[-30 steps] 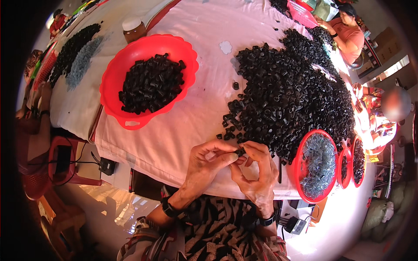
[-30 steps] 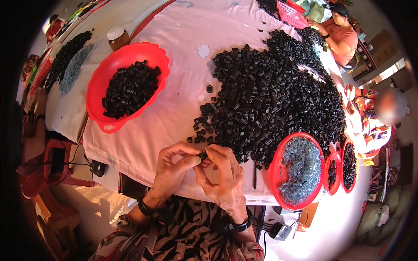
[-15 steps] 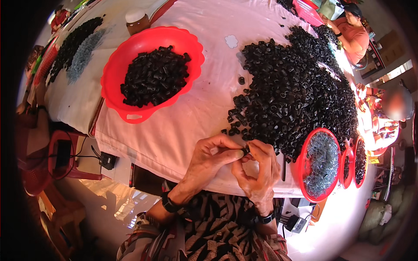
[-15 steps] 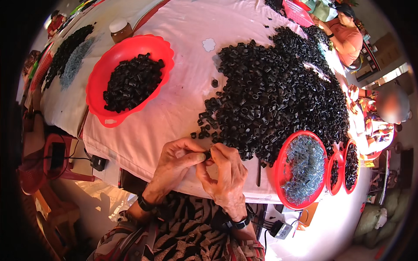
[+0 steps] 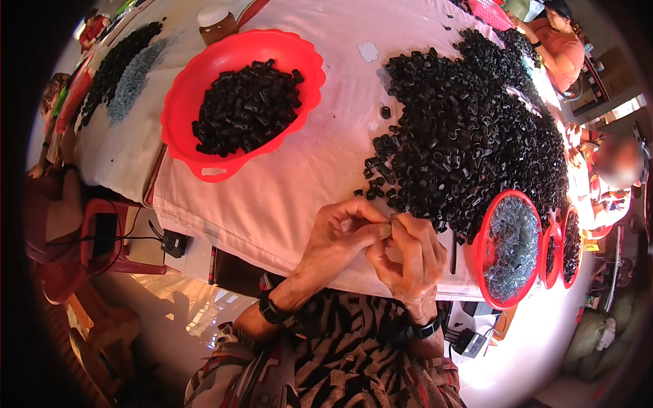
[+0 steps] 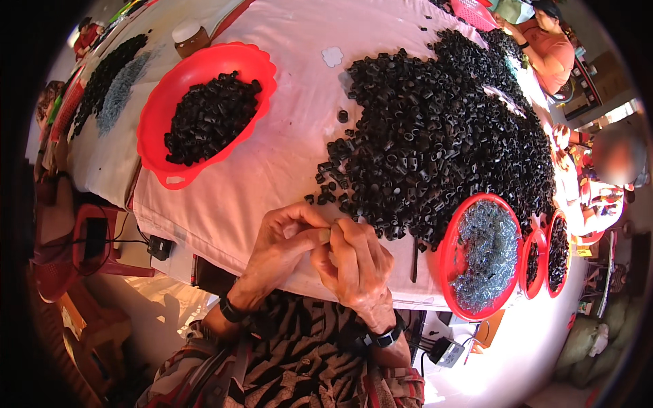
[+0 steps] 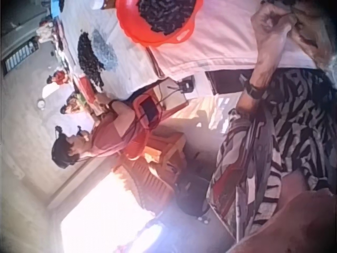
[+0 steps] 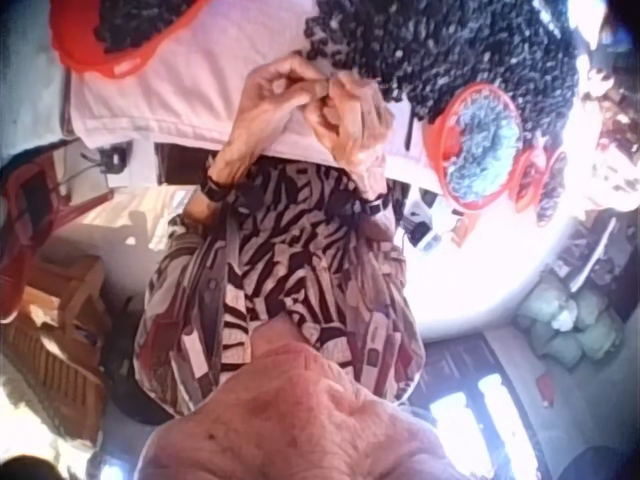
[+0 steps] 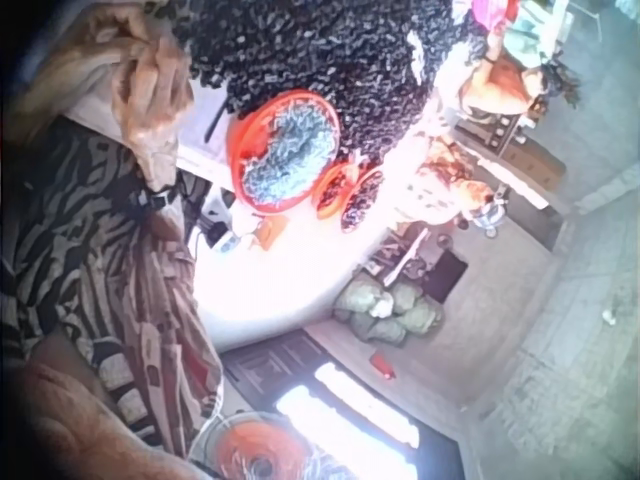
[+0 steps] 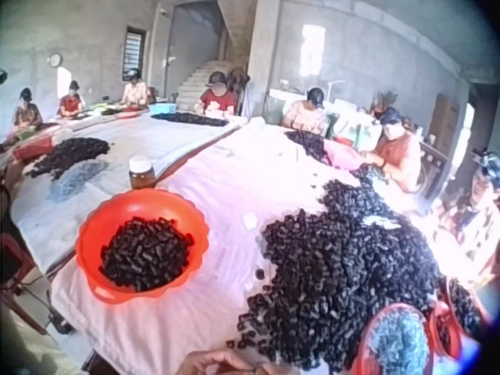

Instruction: The recorder sorts small black shoe components, possibly eyelets or clips, at a table with other workers.

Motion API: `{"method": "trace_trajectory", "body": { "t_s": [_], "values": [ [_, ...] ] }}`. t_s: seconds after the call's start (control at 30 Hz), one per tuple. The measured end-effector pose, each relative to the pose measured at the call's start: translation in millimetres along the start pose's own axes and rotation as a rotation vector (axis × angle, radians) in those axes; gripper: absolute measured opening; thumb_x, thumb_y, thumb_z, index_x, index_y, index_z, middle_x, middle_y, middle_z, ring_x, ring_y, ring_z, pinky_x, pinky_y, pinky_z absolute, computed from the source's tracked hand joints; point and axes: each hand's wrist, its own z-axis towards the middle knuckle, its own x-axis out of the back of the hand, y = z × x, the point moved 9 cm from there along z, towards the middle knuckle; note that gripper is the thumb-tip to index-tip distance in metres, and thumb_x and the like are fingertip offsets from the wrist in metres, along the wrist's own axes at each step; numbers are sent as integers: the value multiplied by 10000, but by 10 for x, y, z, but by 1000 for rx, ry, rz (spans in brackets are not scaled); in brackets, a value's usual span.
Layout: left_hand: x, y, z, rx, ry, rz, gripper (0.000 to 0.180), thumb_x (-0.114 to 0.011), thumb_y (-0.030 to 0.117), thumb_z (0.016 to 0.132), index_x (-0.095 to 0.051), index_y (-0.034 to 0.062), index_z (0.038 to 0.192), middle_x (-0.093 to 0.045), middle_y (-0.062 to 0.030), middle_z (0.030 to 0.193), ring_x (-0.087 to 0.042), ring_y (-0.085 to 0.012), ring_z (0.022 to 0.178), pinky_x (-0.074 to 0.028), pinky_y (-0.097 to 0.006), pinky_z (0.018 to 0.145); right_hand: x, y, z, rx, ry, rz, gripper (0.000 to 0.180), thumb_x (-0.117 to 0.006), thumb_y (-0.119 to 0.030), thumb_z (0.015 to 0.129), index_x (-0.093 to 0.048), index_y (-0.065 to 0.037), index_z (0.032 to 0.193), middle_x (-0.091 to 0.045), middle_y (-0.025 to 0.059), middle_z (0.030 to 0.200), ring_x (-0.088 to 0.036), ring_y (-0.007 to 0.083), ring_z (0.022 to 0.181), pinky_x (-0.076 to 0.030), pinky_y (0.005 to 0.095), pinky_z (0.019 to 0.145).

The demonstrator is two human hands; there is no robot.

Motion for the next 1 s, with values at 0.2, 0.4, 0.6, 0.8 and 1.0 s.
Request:
{"method": "trace_trajectory", "body": {
  "t_s": [0.2,0.4,0.6,0.8,1.0],
  "values": [
    [-52,45,23,-42,55,16,30,-627,-16,927,-656,-19,933,-690,-51,893,-632,-82,815,-514,-240,762,-10,67,29,-67,12,7,352,-739,86,681,-599,53,1002,-637,167,986,-665,296,749,-567,350,612],
    [9,21,28,24,58,-2,56,-638,9,932,-675,12,974,-675,-13,902,-609,-58,829,-496,-234,786,7,231,56,-250,33,164,368,-758,64,682,-615,26,1019,-652,169,988,-672,293,766,-570,348,627],
    [-35,13,13,31,24,38,53,-646,-2,906,-659,-2,957,-679,-34,893,-643,-96,836,-508,-233,792,32,101,-14,-69,6,6,356,-749,35,705,-601,27,1029,-660,156,953,-673,296,743,-571,367,606],
    [-58,72,-76,-27,34,71,105,-699,0,882,-659,5,979,-680,-32,926,-624,-87,878,-485,-227,827,124,120,-4,-185,-49,77,426,-793,1,712,-612,14,1097,-662,172,1021,-662,270,743,-560,366,619],
    [192,1187,-244,-702,382,807,207,-653,-73,799,-654,11,989,-668,-50,853,-617,-116,749,-505,-253,698,517,467,-322,-389,97,97,319,-758,-79,801,-643,1,1088,-682,154,994,-644,191,674,-529,310,648]
  ]
}}
